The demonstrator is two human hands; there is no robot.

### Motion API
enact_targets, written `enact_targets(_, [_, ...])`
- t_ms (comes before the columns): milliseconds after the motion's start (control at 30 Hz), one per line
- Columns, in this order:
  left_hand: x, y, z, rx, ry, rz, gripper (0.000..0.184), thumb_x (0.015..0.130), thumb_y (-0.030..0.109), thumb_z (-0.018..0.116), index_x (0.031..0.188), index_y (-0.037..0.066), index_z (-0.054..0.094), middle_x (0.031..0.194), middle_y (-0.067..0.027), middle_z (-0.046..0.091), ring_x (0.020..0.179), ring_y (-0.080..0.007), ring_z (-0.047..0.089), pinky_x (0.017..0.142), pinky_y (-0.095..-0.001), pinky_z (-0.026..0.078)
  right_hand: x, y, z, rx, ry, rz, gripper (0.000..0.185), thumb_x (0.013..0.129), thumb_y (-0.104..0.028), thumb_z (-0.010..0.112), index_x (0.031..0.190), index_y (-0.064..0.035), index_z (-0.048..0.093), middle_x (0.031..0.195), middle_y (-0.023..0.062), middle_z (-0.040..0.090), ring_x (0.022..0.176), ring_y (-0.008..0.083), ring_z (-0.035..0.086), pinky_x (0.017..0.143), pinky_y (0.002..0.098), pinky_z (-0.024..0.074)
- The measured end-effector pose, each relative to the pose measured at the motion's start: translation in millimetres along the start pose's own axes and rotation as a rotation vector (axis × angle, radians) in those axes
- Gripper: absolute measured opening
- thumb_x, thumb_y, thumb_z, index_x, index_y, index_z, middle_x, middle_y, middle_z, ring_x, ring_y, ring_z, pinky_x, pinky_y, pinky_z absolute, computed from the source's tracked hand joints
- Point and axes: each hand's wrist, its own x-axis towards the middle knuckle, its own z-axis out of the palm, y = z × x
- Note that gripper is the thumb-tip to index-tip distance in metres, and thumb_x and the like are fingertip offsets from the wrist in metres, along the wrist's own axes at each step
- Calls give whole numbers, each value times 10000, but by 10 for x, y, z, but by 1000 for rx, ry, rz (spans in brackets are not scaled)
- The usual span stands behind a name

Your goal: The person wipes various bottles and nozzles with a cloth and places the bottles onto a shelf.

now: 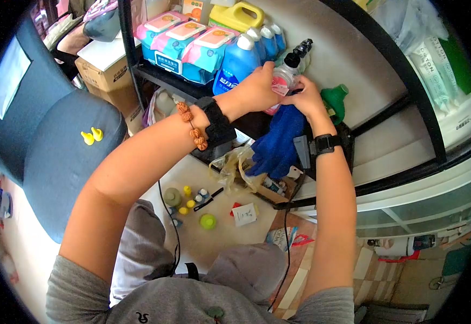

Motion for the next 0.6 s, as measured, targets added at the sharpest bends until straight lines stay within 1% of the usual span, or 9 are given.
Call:
enact_targets(100, [-44, -22, 48, 53, -11, 54, 728, 708, 124, 727, 1300, -74, 352, 1171, -290, 532, 1117, -356, 546, 947, -362, 446, 52, 76, 67, -63, 89, -18, 562, 530, 6, 825, 1043, -22, 598, 1015, 98, 653, 920, 198, 598, 847, 309, 450])
enact_targets(133, [-45, -54, 64, 74, -6, 95, 718, 716, 124, 722, 1304, -66, 356, 1169, -281, 536, 1109, -352, 551, 944, -361, 448, 57, 82, 84, -67, 92, -18, 627, 528, -25, 850, 1085, -7, 564, 1000, 101, 655, 919, 200, 600, 852, 320, 457])
enact_targets(200, [-76, -103, 91, 114, -2, 173, 699, 733, 125, 712, 1312, -51, 363, 1164, -262, 545, 1093, -345, 559, 938, -360, 451, 35, 116, 140, -118, 209, -77, 657, 511, -92, 870, 1074, -4, 543, 977, 115, 668, 881, 225, 628, 826, 340, 481])
enact_targets(267, [-173, -135, 79, -11, -33, 149, 667, 750, 116, 702, 1316, -27, 378, 1170, -241, 548, 1091, -329, 557, 933, -357, 453, -3, 119, 173, -190, 286, -102, 668, 517, -160, 892, 1050, -9, 518, 937, 122, 659, 827, 232, 634, 792, 346, 499])
enact_targets(367, [-575, -140, 9, -51, -8, 144, 617, 782, 103, 685, 1321, 14, 398, 1172, -196, 558, 1090, -289, 552, 937, -353, 451, -134, 36, 66, -134, 310, 50, 649, 543, -180, 891, 1039, -7, 509, 902, 106, 633, 780, 212, 620, 761, 319, 502])
enact_targets(400, [-753, -180, 14, -98, -11, 142, 610, 789, 107, 686, 1321, 20, 401, 1191, -162, 559, 1103, -258, 548, 950, -357, 443, -281, -99, -13, -31, 296, 44, 600, 581, -154, 873, 1034, -10, 508, 895, 98, 623, 777, 200, 612, 751, 304, 501])
enact_targets(433, [-915, -192, -15, -194, -86, 127, 640, 805, 148, 704, 1345, 29, 382, 1266, -144, 512, 1184, -230, 493, 1000, -353, 406, -509, -269, -95, 71, 279, 37, 551, 619, -128, 856, 1030, -12, 507, 889, 90, 612, 773, 187, 605, 742, 288, 500])
enact_targets(500, [-1225, -136, 45, -363, -38, 104, 704, 783, 242, 735, 1326, -34, 383, 1284, -228, 477, 1211, -336, 467, 1028, -374, 368, -976, -546, -139, 490, 177, -82, 446, 687, -27, 792, 1037, -17, 515, 918, 79, 612, 837, 170, 596, 773, 276, 485])
enact_targets(600, [-1496, -30, 167, -252, -58, 236, 821, 786, 336, 751, 1384, -30, 323, 1363, -219, 408, 1247, -303, 436, 1040, -368, 360, -1542, -892, 28, 618, 278, -238, 360, 748, 56, 708, 1053, -16, 530, 962, 90, 606, 917, 167, 578, 837, 269, 452])
